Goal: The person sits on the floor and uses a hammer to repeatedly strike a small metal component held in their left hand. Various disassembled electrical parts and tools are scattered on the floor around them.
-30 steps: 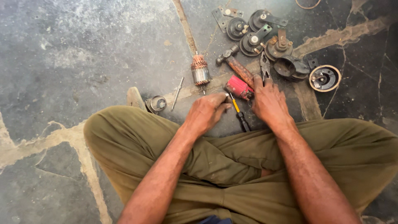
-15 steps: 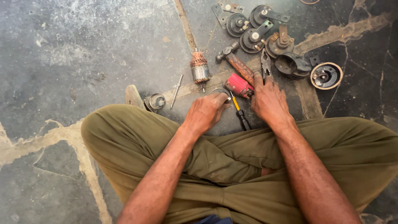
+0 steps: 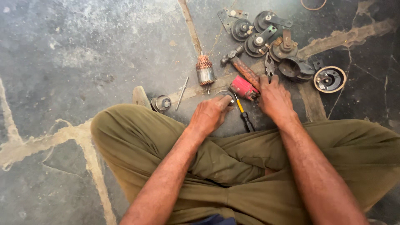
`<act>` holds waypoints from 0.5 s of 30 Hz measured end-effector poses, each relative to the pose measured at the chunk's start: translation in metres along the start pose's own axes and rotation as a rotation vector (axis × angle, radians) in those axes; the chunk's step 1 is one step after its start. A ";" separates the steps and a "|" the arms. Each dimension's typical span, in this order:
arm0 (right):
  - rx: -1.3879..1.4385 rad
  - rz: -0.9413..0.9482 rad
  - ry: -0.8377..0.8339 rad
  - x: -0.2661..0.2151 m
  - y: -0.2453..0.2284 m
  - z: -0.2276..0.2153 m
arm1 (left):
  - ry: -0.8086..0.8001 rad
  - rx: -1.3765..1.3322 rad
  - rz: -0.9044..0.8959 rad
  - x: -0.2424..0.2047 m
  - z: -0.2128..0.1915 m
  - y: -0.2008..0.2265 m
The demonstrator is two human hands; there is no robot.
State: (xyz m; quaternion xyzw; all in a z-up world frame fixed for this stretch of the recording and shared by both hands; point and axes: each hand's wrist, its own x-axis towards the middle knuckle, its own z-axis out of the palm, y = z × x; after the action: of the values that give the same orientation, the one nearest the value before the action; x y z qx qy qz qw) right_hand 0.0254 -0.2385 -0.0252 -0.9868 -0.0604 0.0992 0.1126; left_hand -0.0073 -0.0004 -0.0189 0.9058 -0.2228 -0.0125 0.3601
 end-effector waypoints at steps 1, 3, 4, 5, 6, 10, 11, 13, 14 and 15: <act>0.015 -0.008 0.021 0.000 -0.001 -0.002 | -0.006 0.003 -0.009 -0.001 -0.001 0.000; 0.042 -0.023 0.065 -0.001 -0.005 -0.010 | -0.006 -0.005 -0.014 -0.001 -0.002 0.001; 0.041 -0.016 0.069 -0.002 -0.008 -0.015 | -0.005 -0.009 -0.016 -0.001 -0.002 0.001; 0.042 -0.012 0.069 -0.005 -0.012 -0.022 | 0.000 -0.009 -0.014 -0.001 -0.001 0.002; 0.042 -0.008 0.069 -0.008 -0.017 -0.030 | 0.006 -0.009 -0.013 -0.001 0.000 0.002; 0.345 0.064 -0.036 -0.036 -0.041 -0.078 | 0.016 0.004 -0.015 -0.004 0.000 -0.001; 0.453 0.108 -0.060 -0.049 -0.048 -0.092 | 0.009 -0.016 -0.027 -0.003 0.000 -0.001; 0.486 0.012 0.019 -0.085 -0.060 -0.119 | -0.002 -0.058 -0.055 -0.002 0.001 -0.002; 0.494 -0.026 0.092 -0.105 -0.067 -0.128 | 0.009 -0.064 -0.049 -0.001 0.001 -0.003; 0.502 -0.064 0.161 -0.126 -0.074 -0.132 | 0.019 -0.070 -0.045 -0.001 0.002 -0.003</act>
State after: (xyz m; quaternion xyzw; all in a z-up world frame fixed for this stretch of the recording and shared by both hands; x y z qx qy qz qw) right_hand -0.0768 -0.2124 0.1410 -0.9303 -0.0560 0.0284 0.3614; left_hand -0.0078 0.0010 -0.0225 0.8975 -0.1983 -0.0200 0.3933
